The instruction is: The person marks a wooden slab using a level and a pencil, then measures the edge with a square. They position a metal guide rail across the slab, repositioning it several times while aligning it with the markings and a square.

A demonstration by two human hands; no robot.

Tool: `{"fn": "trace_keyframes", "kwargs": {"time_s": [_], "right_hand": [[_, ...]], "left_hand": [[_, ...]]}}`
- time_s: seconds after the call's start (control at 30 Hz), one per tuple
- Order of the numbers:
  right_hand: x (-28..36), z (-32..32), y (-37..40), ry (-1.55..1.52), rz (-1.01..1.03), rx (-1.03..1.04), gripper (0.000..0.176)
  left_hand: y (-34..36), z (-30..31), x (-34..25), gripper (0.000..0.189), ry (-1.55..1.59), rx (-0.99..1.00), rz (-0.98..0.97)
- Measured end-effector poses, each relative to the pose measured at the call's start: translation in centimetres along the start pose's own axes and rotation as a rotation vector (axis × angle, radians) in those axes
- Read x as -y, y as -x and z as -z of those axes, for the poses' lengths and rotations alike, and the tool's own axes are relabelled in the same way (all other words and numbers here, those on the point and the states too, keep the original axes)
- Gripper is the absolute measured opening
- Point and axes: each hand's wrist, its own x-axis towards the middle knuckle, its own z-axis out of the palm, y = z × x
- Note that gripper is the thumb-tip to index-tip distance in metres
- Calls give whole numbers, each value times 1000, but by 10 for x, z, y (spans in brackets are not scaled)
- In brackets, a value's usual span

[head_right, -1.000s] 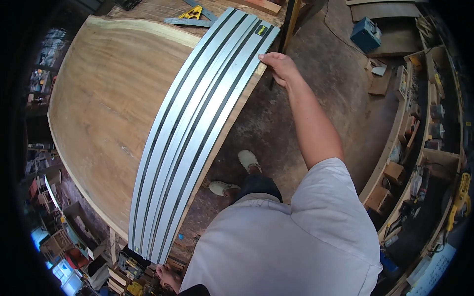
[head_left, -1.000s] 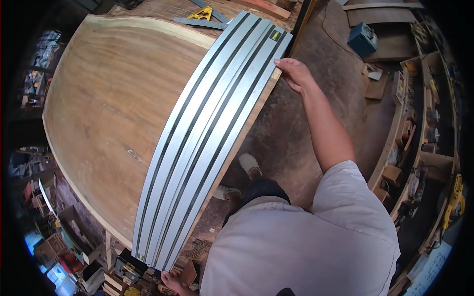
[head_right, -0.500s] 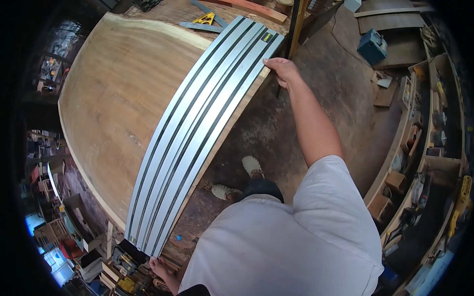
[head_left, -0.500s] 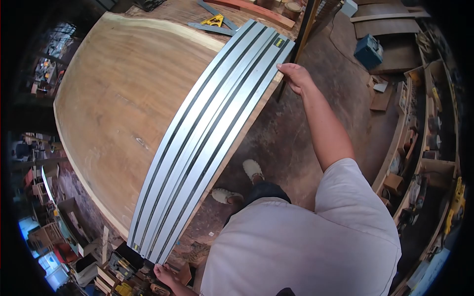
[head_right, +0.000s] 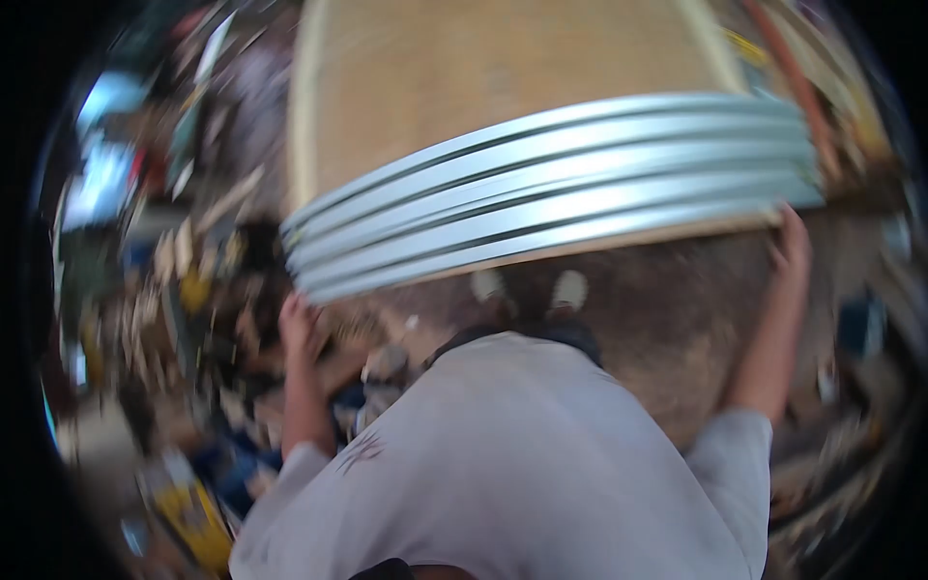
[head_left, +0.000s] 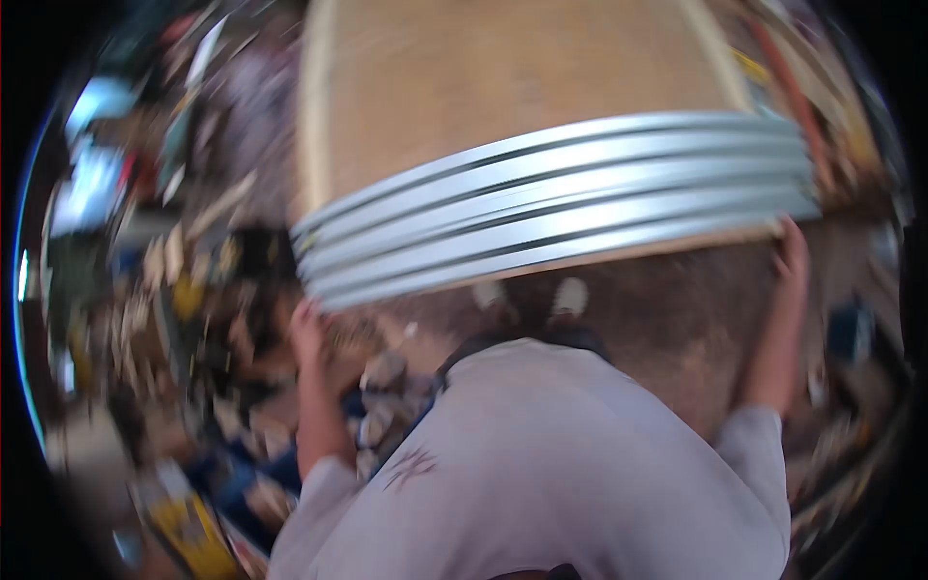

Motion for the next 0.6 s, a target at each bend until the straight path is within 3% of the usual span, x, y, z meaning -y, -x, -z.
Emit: {"fn": "trace_keyframes", "kwargs": {"time_s": [0.07,0.1,0.13,0.33,0.6], "right_hand": [[-6,48,-49,14,-15,-68,53],[-5,58,-58,19,12,-127,54],[-8,78,-85,19,8,-10,55],[4,58,-66,-8,31,59,62],[13,56,-64,57,111,-58,71]], "left_hand": [[-13,8,19,15,17,-28,-59],[-1,-4,1,16,14,-63,-33],[-1,-5,0,17,75,-69,-7],[3,-12,6,20,137,-97,-112],[4,-12,4,20,168,-86,-116]]}}
